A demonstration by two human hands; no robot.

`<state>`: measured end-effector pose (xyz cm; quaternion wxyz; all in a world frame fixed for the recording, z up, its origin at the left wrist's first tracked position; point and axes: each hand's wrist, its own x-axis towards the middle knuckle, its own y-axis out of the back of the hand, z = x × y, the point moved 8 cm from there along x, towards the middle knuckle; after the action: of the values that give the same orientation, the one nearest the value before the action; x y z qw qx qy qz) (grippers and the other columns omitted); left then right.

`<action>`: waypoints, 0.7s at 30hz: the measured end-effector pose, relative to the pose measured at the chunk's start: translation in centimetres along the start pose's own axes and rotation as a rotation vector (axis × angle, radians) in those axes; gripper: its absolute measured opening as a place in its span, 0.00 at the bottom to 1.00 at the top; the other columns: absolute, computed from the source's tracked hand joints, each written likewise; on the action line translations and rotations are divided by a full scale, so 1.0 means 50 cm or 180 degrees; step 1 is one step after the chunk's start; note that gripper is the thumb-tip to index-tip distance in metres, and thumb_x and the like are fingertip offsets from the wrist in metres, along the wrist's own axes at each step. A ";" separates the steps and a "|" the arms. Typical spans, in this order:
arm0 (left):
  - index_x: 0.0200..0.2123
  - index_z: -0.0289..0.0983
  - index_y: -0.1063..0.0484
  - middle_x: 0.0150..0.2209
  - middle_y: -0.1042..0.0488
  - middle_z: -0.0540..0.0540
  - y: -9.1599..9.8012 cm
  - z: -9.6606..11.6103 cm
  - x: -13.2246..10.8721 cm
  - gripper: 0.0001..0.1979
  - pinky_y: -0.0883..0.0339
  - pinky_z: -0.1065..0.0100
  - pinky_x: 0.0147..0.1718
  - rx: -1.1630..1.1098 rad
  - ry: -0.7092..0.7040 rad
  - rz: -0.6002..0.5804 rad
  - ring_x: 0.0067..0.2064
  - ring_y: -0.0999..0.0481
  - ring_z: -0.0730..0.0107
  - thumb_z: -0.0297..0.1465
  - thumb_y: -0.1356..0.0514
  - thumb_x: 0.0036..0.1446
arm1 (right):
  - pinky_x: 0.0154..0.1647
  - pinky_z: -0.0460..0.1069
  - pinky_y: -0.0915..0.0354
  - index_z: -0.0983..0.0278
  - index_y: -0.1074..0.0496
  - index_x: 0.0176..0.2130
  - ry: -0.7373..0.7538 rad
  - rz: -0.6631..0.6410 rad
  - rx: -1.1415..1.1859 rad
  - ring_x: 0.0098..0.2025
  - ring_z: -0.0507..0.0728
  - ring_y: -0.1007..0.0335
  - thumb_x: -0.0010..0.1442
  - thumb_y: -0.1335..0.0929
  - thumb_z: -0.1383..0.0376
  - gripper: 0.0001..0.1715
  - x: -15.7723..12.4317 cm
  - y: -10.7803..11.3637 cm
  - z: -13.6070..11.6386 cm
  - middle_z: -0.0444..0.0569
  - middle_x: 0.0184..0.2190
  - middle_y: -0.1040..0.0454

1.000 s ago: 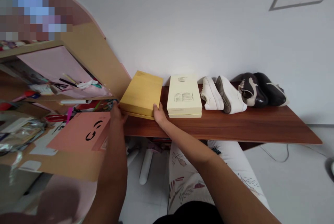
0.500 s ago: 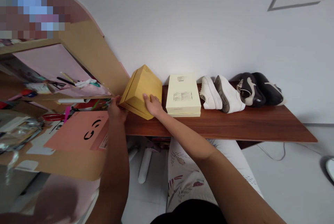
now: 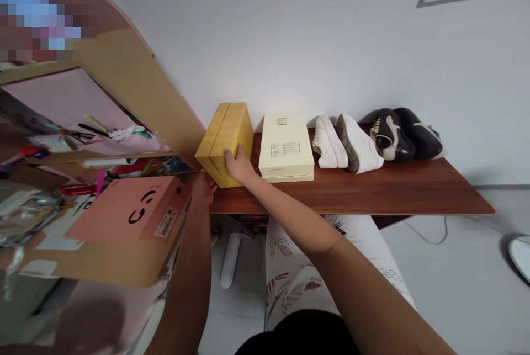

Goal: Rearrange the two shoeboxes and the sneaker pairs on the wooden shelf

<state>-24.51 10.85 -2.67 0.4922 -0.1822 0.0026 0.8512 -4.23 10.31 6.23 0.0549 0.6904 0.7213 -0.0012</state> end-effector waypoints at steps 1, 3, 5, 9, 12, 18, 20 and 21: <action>0.38 0.39 0.27 0.39 0.23 0.42 -0.003 -0.015 0.000 0.11 0.28 0.60 0.45 -0.0020 0.0180 -0.0014 0.44 0.21 0.63 0.40 0.43 0.62 | 0.70 0.62 0.51 0.63 0.57 0.71 0.0033 0.0018 0.0031 0.69 0.66 0.47 0.63 0.41 0.43 0.48 -0.001 0.005 0.000 0.52 0.69 0.44; 0.38 0.39 0.26 0.39 0.22 0.42 -0.006 -0.033 -0.002 0.08 0.27 0.60 0.44 -0.0243 0.0416 -0.0004 0.43 0.21 0.64 0.35 0.42 0.61 | 0.70 0.61 0.52 0.61 0.60 0.72 0.0186 0.0043 0.0102 0.70 0.64 0.49 0.65 0.42 0.46 0.46 -0.003 0.016 -0.001 0.50 0.69 0.46; 0.39 0.39 0.26 0.40 0.22 0.42 0.001 -0.029 -0.001 0.06 0.27 0.63 0.43 -0.0480 0.0397 0.0062 0.43 0.21 0.65 0.32 0.42 0.61 | 0.71 0.60 0.52 0.60 0.63 0.72 0.0386 0.0046 0.0151 0.71 0.61 0.51 0.66 0.43 0.48 0.44 -0.004 0.023 0.002 0.48 0.70 0.48; 0.43 0.40 0.27 0.41 0.22 0.45 0.044 0.010 0.014 0.08 0.28 0.69 0.42 -0.0627 0.0151 0.0369 0.45 0.22 0.69 0.31 0.43 0.61 | 0.70 0.58 0.51 0.59 0.62 0.72 0.0513 0.0061 0.0193 0.70 0.57 0.49 0.67 0.44 0.53 0.40 -0.005 0.017 0.028 0.47 0.70 0.47; 0.44 0.37 0.27 0.40 0.22 0.44 0.076 0.045 0.028 0.10 0.28 0.69 0.41 -0.0773 -0.0097 0.0606 0.44 0.22 0.70 0.29 0.42 0.59 | 0.71 0.56 0.53 0.64 0.51 0.70 0.0460 0.0165 0.0104 0.70 0.58 0.49 0.67 0.44 0.54 0.37 -0.007 0.007 0.047 0.52 0.69 0.44; 0.38 0.35 0.26 0.37 0.22 0.45 0.070 0.090 0.042 0.08 0.28 0.66 0.42 -0.0527 -0.0573 0.0540 0.40 0.23 0.69 0.28 0.39 0.53 | 0.72 0.58 0.59 0.67 0.46 0.68 0.0218 0.0211 0.0034 0.72 0.63 0.56 0.65 0.45 0.43 0.44 -0.003 0.000 0.072 0.55 0.69 0.46; 0.37 0.35 0.26 0.37 0.22 0.45 0.059 0.102 0.045 0.08 0.28 0.66 0.43 -0.0395 -0.0772 0.0517 0.41 0.23 0.68 0.28 0.39 0.51 | 0.72 0.59 0.60 0.67 0.45 0.68 0.0170 0.0143 0.0050 0.72 0.63 0.56 0.64 0.46 0.39 0.47 0.001 0.000 0.078 0.55 0.68 0.43; 0.36 0.34 0.26 0.37 0.22 0.44 0.054 0.105 0.046 0.08 0.28 0.65 0.44 -0.0346 -0.0840 0.0520 0.42 0.23 0.67 0.28 0.39 0.50 | 0.72 0.59 0.60 0.66 0.45 0.67 0.0149 0.0103 0.0058 0.72 0.63 0.56 0.63 0.46 0.37 0.48 0.002 -0.001 0.081 0.55 0.68 0.43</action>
<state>-29.44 12.35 1.06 0.4068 -0.0944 -0.0934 0.9038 -3.95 10.11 2.21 0.0318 0.7023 0.7111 0.0092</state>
